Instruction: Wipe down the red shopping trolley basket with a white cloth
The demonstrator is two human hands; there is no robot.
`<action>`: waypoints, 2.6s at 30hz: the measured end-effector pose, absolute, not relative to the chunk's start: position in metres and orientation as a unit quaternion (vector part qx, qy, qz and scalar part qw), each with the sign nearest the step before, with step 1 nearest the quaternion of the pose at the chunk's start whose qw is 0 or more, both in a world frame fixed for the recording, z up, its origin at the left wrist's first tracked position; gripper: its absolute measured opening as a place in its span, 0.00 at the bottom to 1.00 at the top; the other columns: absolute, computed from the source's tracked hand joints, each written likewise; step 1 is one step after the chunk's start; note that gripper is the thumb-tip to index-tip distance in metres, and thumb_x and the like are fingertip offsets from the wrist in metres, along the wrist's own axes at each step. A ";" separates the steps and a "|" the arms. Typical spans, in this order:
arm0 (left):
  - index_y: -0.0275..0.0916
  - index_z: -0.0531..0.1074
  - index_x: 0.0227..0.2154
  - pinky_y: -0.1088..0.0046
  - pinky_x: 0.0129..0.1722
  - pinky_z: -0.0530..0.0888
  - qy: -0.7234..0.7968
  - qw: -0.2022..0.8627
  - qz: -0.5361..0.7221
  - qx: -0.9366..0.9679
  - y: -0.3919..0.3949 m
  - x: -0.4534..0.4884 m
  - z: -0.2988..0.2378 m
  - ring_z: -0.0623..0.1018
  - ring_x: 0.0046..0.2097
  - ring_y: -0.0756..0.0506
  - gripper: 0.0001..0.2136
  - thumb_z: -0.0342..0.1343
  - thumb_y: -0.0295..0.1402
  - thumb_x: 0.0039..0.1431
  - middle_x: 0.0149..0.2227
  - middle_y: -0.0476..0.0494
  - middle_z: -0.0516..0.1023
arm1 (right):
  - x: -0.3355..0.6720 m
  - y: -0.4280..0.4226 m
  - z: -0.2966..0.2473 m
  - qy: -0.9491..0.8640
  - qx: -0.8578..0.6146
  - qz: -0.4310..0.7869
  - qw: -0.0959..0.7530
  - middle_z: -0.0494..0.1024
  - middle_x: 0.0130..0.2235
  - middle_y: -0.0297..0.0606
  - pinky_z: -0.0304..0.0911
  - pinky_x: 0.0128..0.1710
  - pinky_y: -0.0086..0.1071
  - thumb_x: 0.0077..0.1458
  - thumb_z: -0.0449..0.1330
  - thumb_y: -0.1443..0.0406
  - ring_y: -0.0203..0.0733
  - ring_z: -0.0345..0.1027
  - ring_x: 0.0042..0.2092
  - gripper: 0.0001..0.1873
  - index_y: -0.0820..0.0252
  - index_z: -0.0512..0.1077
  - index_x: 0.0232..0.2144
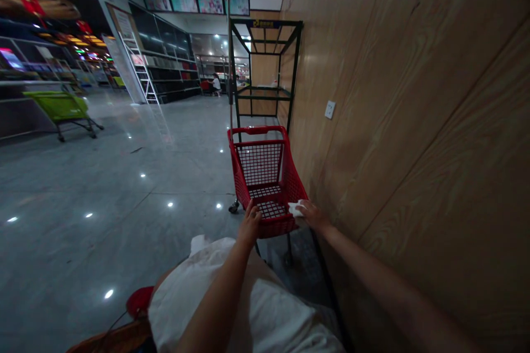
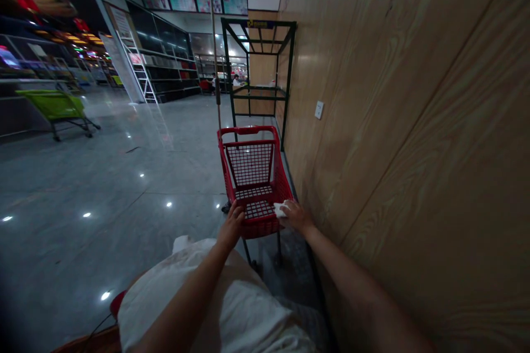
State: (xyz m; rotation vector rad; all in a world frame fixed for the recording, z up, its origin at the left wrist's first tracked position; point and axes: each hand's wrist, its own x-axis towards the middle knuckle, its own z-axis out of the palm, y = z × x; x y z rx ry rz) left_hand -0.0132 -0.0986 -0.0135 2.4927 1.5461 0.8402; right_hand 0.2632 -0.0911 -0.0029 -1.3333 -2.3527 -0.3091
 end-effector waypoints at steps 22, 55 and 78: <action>0.38 0.68 0.32 0.48 0.61 0.62 0.471 0.072 0.378 0.794 -0.095 -0.011 -0.026 0.47 0.68 0.34 0.11 0.61 0.27 0.44 0.52 0.37 0.68 | 0.233 -0.106 0.007 -0.830 -0.508 -0.074 0.217 0.74 0.45 0.42 0.57 0.54 0.40 0.62 0.50 0.66 0.44 0.64 0.49 0.13 0.57 0.73 0.43; 0.39 0.71 0.28 0.52 0.62 0.61 0.474 0.070 0.332 0.812 -0.100 -0.028 -0.013 0.46 0.68 0.37 0.08 0.55 0.22 0.44 0.53 0.40 0.66 | 0.224 -0.120 -0.001 -0.844 -0.460 -0.083 0.262 0.73 0.48 0.40 0.54 0.58 0.45 0.61 0.53 0.65 0.45 0.61 0.54 0.14 0.53 0.72 0.48; 0.38 0.71 0.30 0.49 0.62 0.59 0.481 0.097 0.325 0.809 -0.104 -0.013 -0.014 0.45 0.68 0.36 0.09 0.53 0.19 0.46 0.54 0.39 0.66 | 0.245 -0.120 0.000 -0.822 -0.510 -0.102 0.234 0.73 0.50 0.43 0.53 0.57 0.45 0.61 0.53 0.64 0.48 0.62 0.54 0.13 0.55 0.73 0.45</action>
